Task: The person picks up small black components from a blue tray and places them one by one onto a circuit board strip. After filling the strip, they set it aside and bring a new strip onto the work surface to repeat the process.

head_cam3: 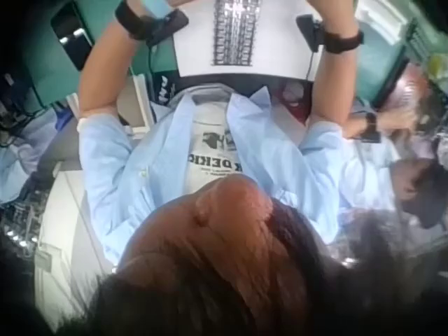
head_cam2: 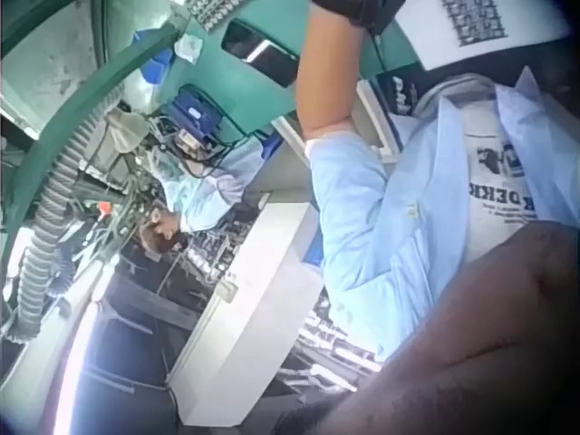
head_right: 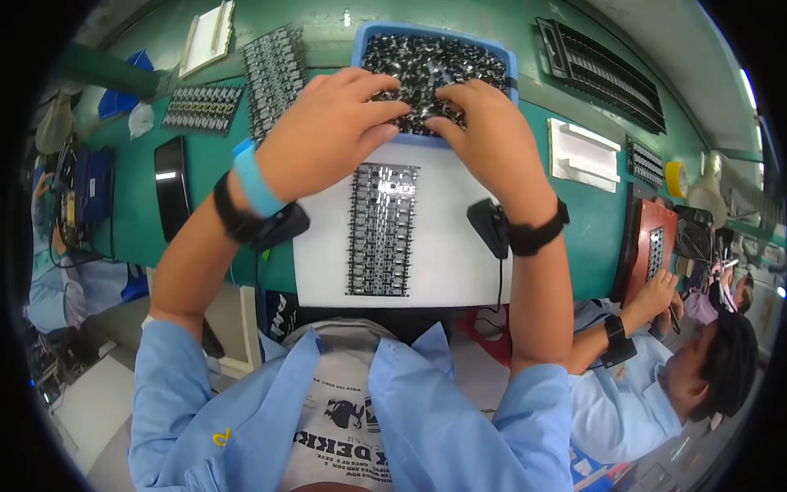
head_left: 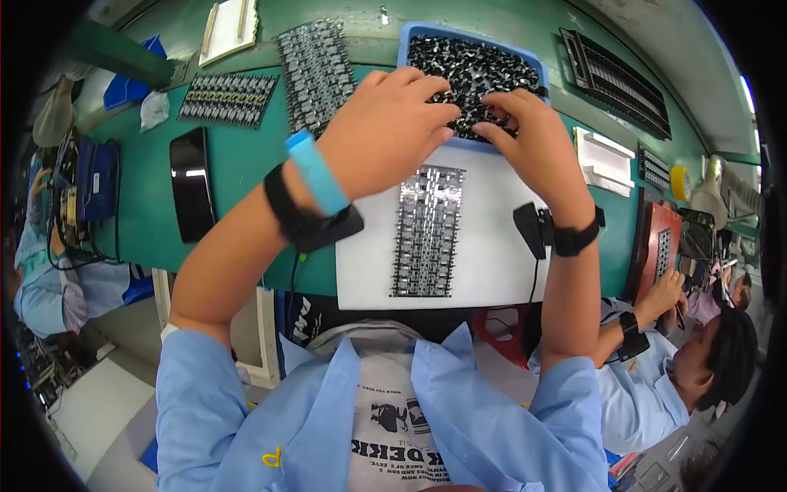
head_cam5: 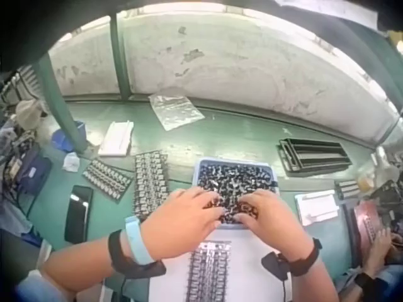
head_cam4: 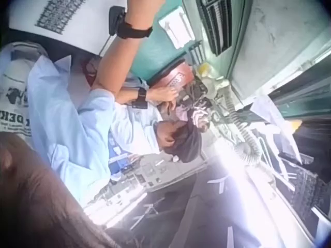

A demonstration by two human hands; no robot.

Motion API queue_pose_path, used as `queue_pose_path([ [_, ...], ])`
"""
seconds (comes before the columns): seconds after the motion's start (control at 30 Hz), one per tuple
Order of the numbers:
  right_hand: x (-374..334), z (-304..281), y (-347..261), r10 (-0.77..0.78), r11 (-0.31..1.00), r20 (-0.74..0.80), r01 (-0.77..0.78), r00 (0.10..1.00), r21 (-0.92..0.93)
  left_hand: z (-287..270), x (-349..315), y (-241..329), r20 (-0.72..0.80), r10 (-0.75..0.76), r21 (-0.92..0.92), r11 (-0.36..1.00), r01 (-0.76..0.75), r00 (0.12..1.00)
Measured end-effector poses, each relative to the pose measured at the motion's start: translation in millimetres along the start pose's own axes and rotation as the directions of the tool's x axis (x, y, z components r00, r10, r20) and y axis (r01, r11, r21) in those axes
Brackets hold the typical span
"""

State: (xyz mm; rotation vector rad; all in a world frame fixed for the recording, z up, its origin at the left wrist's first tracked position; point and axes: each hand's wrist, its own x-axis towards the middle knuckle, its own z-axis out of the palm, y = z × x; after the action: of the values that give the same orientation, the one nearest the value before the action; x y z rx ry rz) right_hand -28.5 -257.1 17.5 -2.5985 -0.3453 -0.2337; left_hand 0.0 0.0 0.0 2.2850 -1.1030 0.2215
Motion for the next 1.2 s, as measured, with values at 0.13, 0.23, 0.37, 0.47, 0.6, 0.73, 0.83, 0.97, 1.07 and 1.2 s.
queue_pose_path([
  [0.13,-0.2,16.9,-1.6,0.008,0.999,0.097,-0.012,0.995,0.039,20.5,-3.4,-3.5,0.002,0.015,0.138,0.990,-0.015,1.000],
  [0.23,1.6,22.6,1.6,0.002,0.992,0.122,-0.017,0.992,0.127,19.1,3.3,-7.0,0.002,-0.073,0.105,0.992,0.073,0.997],
  [0.37,-4.5,29.8,-1.2,0.001,0.991,0.055,-0.008,0.999,0.134,23.7,5.2,-12.0,-0.058,-0.033,0.040,0.999,0.035,0.998],
  [0.47,-1.2,33.0,-3.3,-0.031,0.991,0.084,0.019,0.996,0.136,18.8,3.9,-12.2,-0.120,-0.059,-0.084,0.995,0.049,0.991],
  [0.6,-6.0,27.9,-0.6,-0.039,0.991,0.045,0.033,0.998,0.131,-4.7,-4.0,13.1,-0.086,-0.130,-0.292,0.951,0.100,0.988],
  [0.73,-15.9,10.5,-19.6,0.063,0.983,-0.006,-0.061,0.998,0.175,-9.8,-47.9,35.6,-0.003,-0.142,-0.495,0.861,0.122,0.990],
  [0.83,-38.1,0.6,-38.8,0.124,0.958,0.035,-0.129,0.992,0.254,-11.5,-81.8,39.0,0.099,0.004,-0.398,0.917,0.036,0.995],
  [0.97,-86.3,9.1,-64.4,0.129,0.929,0.165,-0.178,0.978,0.325,-2.0,-94.2,35.9,0.142,0.101,-0.362,0.931,-0.043,0.985],
  [1.07,-107.6,19.5,-77.9,0.163,0.933,0.154,-0.203,0.975,0.297,7.7,-95.7,36.6,0.094,0.103,-0.373,0.926,-0.061,0.990],
  [1.2,-112.9,30.0,-85.8,0.213,0.929,0.129,-0.241,0.969,0.281,14.4,-100.5,36.8,0.020,0.044,-0.370,0.928,-0.033,0.999],
])
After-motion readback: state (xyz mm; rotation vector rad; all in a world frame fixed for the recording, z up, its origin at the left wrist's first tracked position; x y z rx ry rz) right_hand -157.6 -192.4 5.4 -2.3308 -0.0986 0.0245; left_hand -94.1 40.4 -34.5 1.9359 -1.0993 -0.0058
